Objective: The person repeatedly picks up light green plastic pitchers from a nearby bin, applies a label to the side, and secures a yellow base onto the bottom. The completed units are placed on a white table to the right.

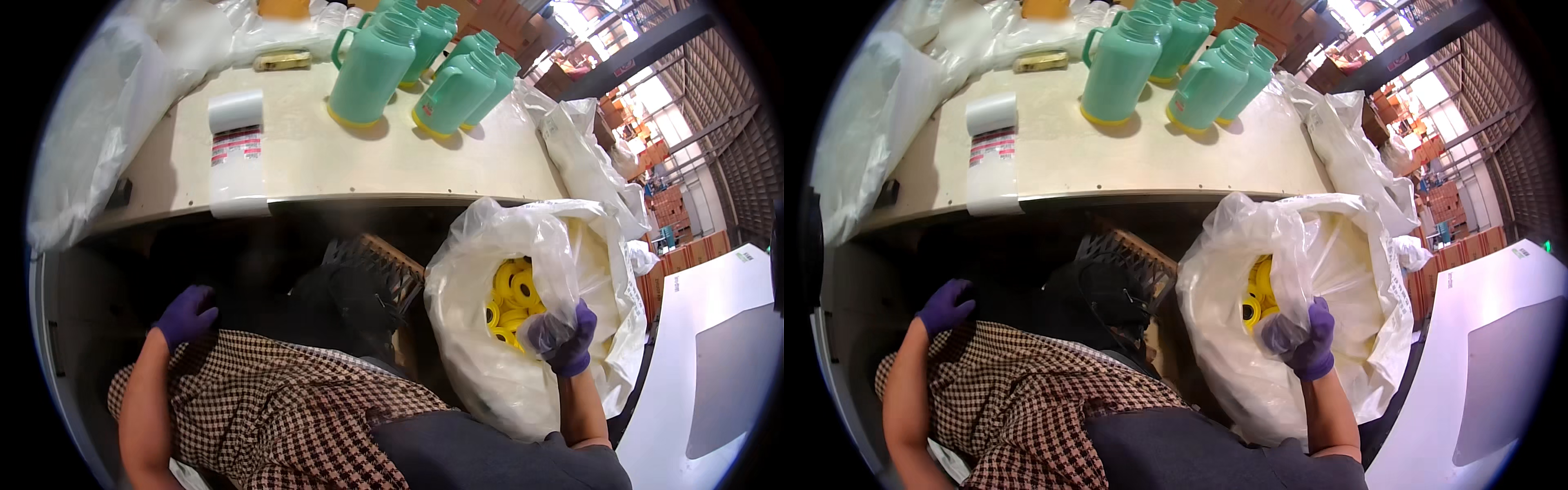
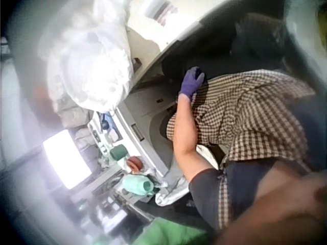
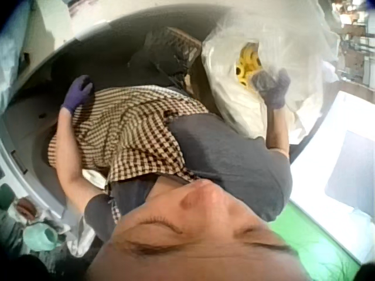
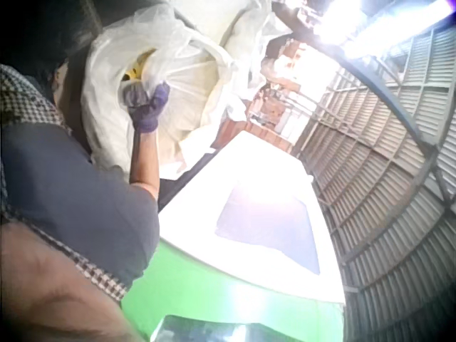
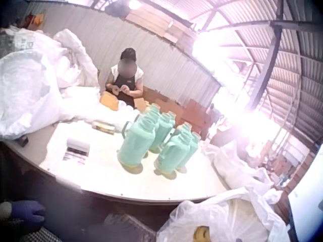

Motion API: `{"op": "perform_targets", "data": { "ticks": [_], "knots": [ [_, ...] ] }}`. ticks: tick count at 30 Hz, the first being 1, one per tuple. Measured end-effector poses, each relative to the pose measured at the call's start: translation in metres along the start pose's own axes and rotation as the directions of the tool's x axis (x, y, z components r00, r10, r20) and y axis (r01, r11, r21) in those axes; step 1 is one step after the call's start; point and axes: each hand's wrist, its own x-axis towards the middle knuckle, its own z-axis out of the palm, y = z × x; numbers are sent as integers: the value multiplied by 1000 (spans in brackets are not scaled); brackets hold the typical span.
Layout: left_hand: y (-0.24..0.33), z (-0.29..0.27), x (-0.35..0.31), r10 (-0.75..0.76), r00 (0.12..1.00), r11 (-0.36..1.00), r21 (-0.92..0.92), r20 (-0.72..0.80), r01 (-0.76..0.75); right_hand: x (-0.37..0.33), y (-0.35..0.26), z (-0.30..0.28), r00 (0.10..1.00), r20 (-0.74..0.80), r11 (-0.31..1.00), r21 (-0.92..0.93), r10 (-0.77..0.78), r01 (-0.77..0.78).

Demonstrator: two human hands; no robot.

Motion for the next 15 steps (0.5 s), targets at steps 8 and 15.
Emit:
{"op": "perform_targets", "data": {
  "ticks": [8, 15],
  "knots": [
    [-3, -25, -11, -84, 996, 993, -78, 43, 88, 107, -91, 32, 982, -63, 983, 27, -180, 182],
    [-3, -31, -9, -166, 983, 985, -25, 75, 168, 265, -127, -156, 997, -54, -519, -851, -59, -77]
  ]
}}
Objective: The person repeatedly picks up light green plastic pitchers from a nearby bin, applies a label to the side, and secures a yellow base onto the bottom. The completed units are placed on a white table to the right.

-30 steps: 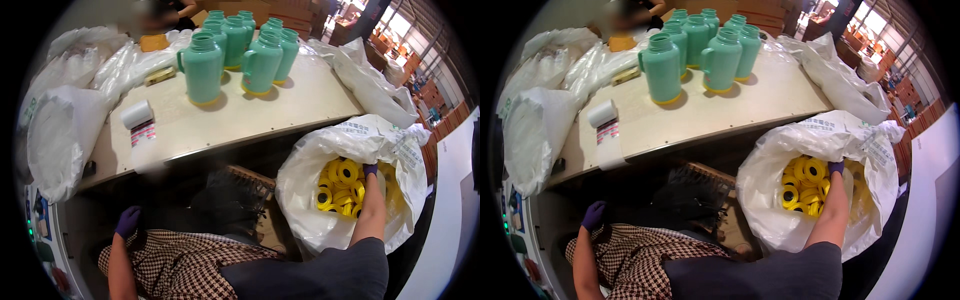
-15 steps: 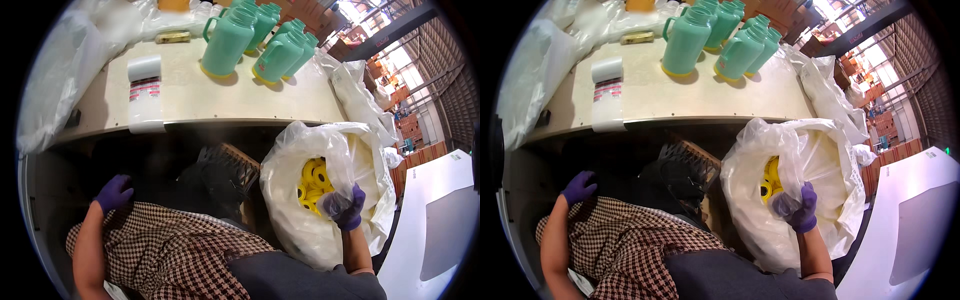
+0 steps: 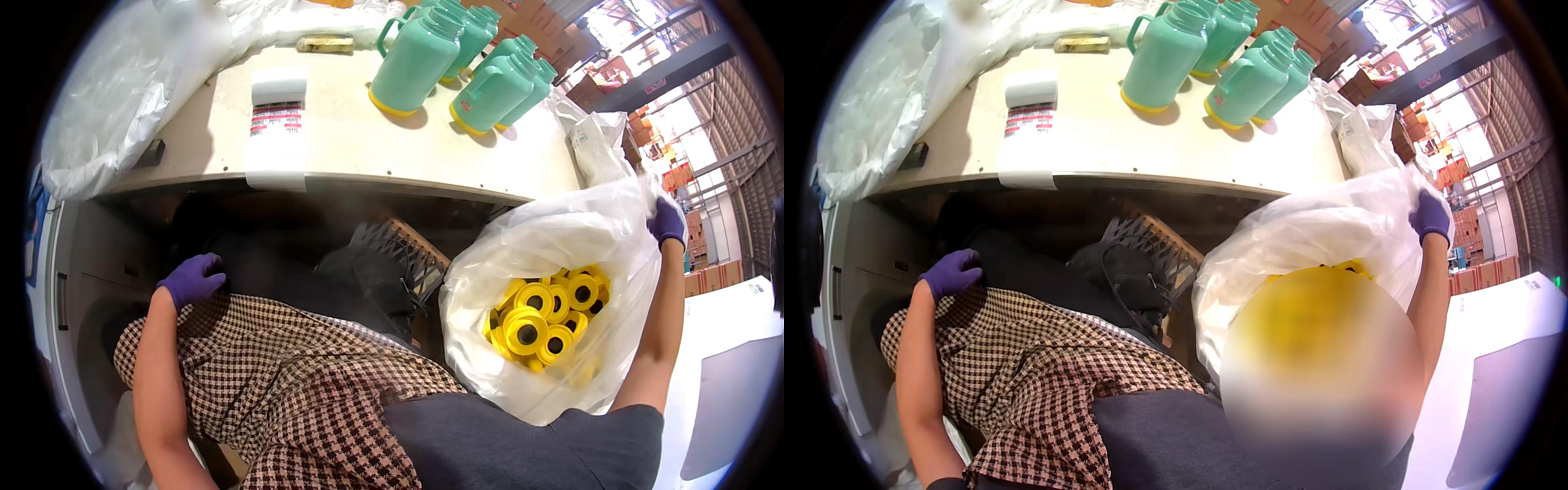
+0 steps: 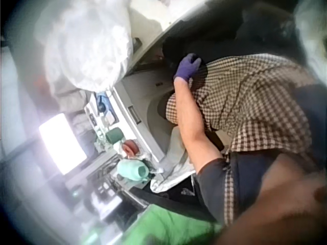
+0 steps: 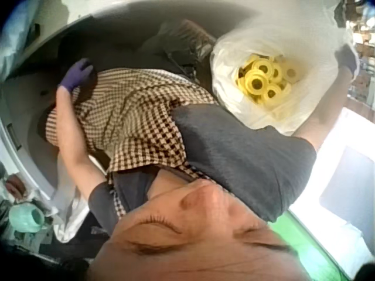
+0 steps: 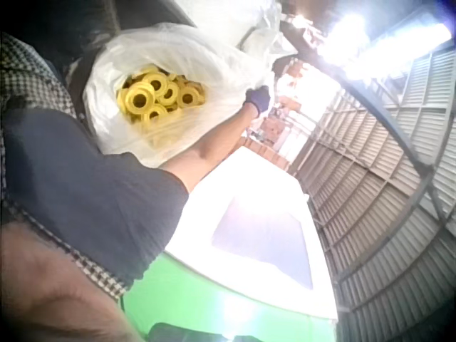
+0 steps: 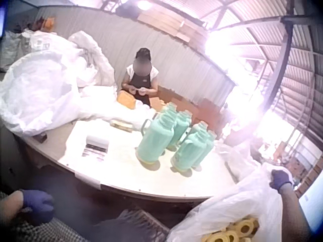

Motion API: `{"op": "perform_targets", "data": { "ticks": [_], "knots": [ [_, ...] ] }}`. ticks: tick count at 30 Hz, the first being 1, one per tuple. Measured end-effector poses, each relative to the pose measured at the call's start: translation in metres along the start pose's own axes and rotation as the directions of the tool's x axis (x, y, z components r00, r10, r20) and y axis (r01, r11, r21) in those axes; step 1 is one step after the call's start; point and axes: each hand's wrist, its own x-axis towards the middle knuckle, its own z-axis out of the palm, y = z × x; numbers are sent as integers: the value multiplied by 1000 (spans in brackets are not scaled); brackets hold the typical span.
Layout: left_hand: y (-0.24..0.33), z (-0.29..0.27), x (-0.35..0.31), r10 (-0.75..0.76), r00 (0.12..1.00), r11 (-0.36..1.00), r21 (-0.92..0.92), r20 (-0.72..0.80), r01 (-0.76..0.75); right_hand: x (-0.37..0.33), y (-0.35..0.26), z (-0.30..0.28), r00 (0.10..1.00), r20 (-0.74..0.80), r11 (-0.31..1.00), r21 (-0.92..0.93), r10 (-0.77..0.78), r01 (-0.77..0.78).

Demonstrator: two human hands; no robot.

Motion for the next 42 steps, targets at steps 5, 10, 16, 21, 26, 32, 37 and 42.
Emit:
{"op": "perform_targets", "data": {
  "ticks": [5, 10, 16, 21, 26, 32, 37, 42],
  "knots": [
    [-19, 8, -9, -22, 999, 1000, 13, -30, 22, -53, 8, 134, 965, 100, 965, -127, 242, -229],
    [-44, 24, 4, 14, 1000, 1000, 15, -24, -13, -174, 23, 288, 793, 524, 897, -437, 312, -64],
    [-5, 13, -10, -145, 989, 987, 80, 31, 143, -188, -75, 323, 571, 821, 974, -141, 16, 175],
    [-38, 33, 17, -13, 1000, 993, 117, -25, 16, -71, 49, 276, 396, 888, 970, -241, 233, -29],
    [-12, 16, -13, -138, 990, 964, 234, 18, 130, -19, -167, -30, 976, -115, 983, -52, -182, 178],
    [42, -24, -59, 217, 845, 911, 412, -489, 4, -159, -446, -202, 117, -915, -47, 147, -387, 988],
    [99, -7, -179, 241, 334, 971, 221, -911, -96, -288, -584, -236, -337, -904, -717, -51, -263, 696],
    [71, 163, -305, -305, 151, 900, -233, -940, 370, -386, -610, -248, -516, -853, -970, -53, -80, 237]
  ]
}}
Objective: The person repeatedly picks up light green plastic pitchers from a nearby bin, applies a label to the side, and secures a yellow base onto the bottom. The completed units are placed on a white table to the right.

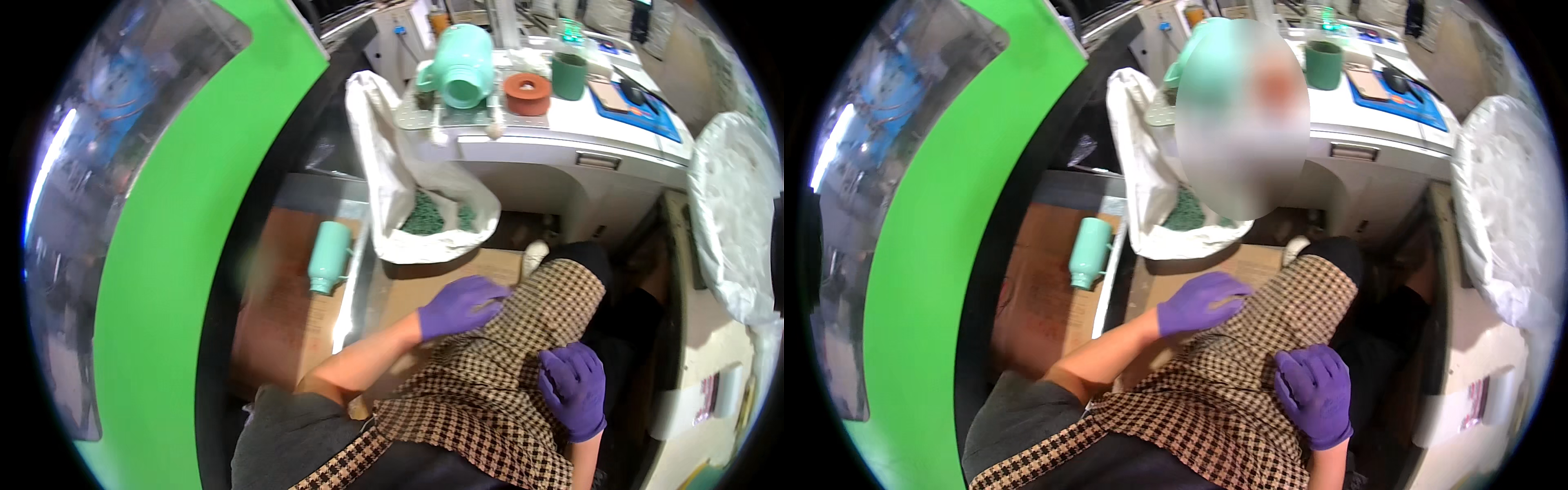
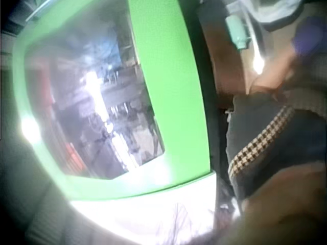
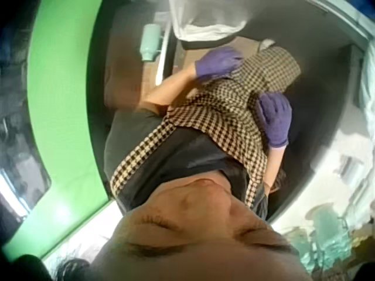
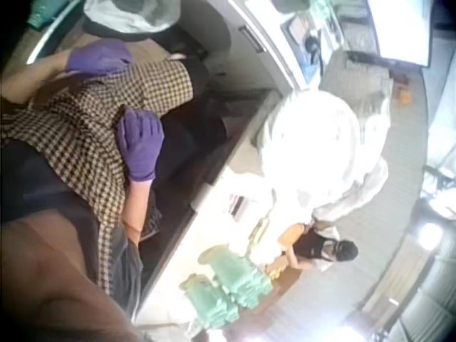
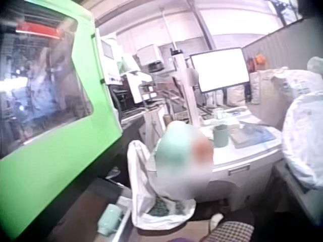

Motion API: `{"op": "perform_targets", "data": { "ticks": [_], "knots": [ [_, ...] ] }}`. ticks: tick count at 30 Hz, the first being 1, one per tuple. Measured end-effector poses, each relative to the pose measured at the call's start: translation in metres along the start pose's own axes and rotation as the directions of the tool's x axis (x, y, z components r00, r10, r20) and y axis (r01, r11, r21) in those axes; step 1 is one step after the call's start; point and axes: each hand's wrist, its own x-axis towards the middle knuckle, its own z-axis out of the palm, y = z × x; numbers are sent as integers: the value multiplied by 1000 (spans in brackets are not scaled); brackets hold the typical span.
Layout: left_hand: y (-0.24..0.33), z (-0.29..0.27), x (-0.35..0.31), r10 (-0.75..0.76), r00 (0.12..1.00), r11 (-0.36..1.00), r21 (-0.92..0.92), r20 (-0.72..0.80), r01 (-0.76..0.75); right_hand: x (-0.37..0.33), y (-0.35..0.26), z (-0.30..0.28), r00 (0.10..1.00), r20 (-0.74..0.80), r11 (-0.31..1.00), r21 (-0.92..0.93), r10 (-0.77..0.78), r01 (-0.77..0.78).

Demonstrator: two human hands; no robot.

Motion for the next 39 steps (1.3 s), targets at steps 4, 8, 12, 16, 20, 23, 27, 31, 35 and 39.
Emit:
{"op": "perform_targets", "data": {
  "ticks": [4, 8, 12, 16, 20, 23, 27, 31, 35, 39],
  "knots": [
    [-99, -20, -198, -461, 864, 861, 136, -202, 491, -9, 5, 20, 998, 54, 997, 75, 17, -21],
    [-206, -76, -349, -928, 211, 371, -694, -309, 617, -35, 7, 17, 989, 20, 988, 31, 148, -149],
    [-261, -109, -397, -962, -271, 0, -998, -17, 62, -61, 8, 12, 973, -12, 973, -20, 229, -229],
    [-295, -98, -379, -977, -178, 69, -965, -116, 252, -83, 6, 5, 951, -38, 937, -162, 307, -309],
    [-328, -115, -393, -960, -75, 200, -853, -268, 482, -92, 15, 5, 945, -50, 921, -213, 324, -327],
    [-350, -132, -364, -950, -302, -43, -991, 79, -124, -83, 12, 8, 946, -31, 924, -207, 321, -321],
    [-351, -152, -350, -821, -487, 178, -944, -299, 279, -66, 15, 15, 964, 53, 948, -204, 260, -245],
    [-314, -155, -304, -628, -241, 464, -604, -740, 648, -61, 12, 12, 962, 60, 937, -251, 266, -243],
    [-260, -197, -313, -492, 443, 694, -31, -750, 719, -72, 20, 11, 962, 50, 942, -224, 268, -250],
    [-231, -167, -293, -461, 631, 543, 364, -624, 757, -75, 23, 18, 972, 33, 954, -203, 231, -220]
  ]
}}
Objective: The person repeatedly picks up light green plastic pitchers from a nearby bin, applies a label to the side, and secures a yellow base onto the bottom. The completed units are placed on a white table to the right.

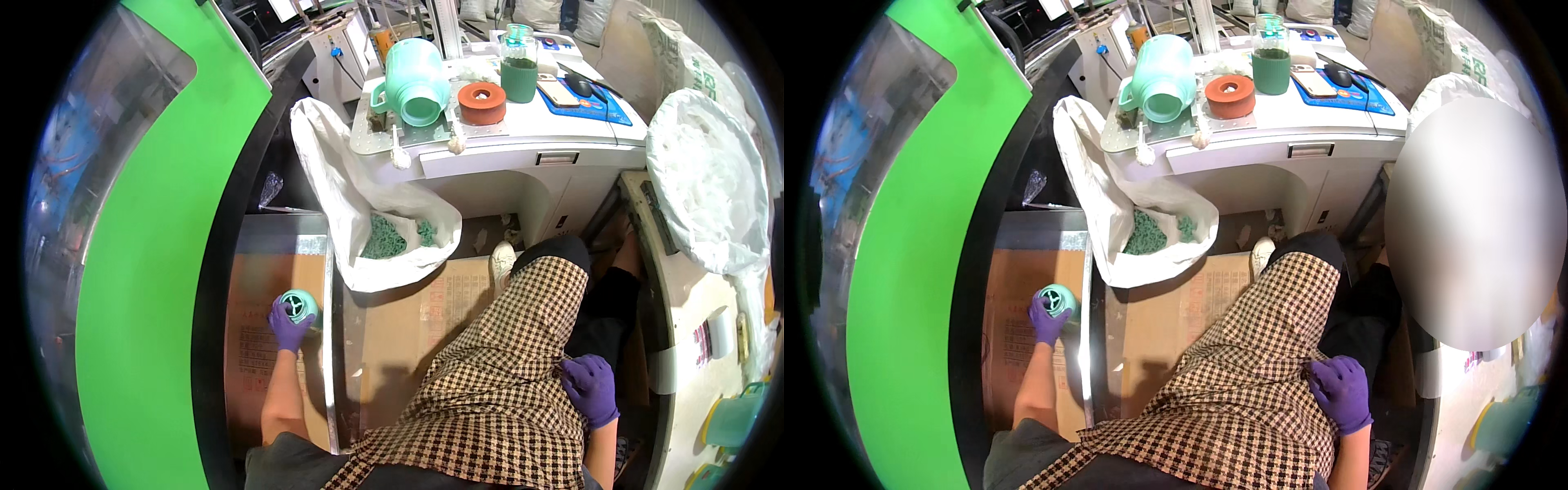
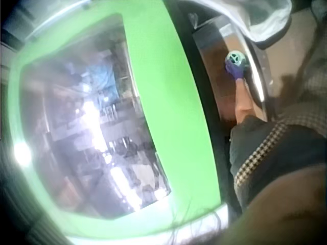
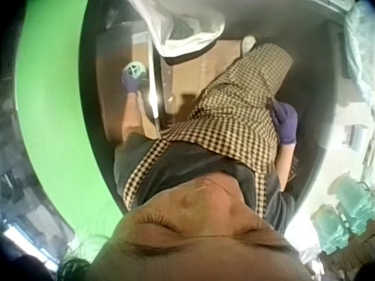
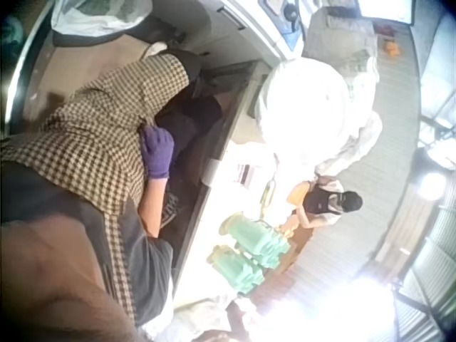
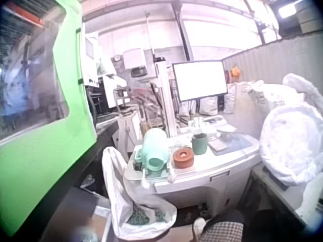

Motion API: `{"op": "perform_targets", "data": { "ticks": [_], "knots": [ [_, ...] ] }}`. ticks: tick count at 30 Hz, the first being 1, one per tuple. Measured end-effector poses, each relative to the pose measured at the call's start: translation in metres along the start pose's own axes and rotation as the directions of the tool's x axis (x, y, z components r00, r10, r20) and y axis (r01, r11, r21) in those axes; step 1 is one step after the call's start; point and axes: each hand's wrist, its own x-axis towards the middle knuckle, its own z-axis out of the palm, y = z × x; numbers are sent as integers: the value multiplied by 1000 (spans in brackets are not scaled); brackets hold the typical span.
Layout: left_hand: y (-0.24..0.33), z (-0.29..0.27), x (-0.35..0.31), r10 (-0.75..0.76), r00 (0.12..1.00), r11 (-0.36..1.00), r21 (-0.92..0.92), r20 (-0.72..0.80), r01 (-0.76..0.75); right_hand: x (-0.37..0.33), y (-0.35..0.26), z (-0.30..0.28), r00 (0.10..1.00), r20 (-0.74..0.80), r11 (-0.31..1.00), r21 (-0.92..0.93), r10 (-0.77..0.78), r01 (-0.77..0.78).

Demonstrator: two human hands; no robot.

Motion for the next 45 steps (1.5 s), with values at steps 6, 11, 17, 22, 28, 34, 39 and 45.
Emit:
{"op": "perform_targets", "data": {
  "ticks": [6, 11, 17, 22, 28, 34, 39, 45],
  "knots": [
    [49, 7, 24, 42, 980, 999, 37, -193, -35, 16, -7, -17, 996, -63, 996, 47, -68, 71],
    [237, -81, 70, 499, 866, 860, -110, -26, -499, 27, -24, -22, 950, -312, 998, 47, -32, 49],
    [393, -91, -10, 693, 715, 609, -455, -93, -649, 90, -94, -9, 901, -226, 903, 138, -371, 406],
    [430, -79, -39, 820, 564, 407, -594, -96, -694, 97, -89, 16, 943, -97, 947, 19, -319, 322],
    [457, -69, -42, 902, 400, 270, -509, -163, -817, 80, -54, 46, 972, 116, 977, 86, -206, 197],
    [468, -78, -52, 918, 371, 256, -507, -140, -823, 71, -79, -21, 931, 359, 955, 294, -66, -45],
    [474, -78, -66, 933, 334, 258, -397, -136, -881, 62, -90, -25, 995, 43, 873, 478, 87, -97],
    [478, -74, -70, 924, 351, 269, -391, -154, -880, 52, -81, -8, 988, 44, 960, 236, 145, -151]
  ]
}}
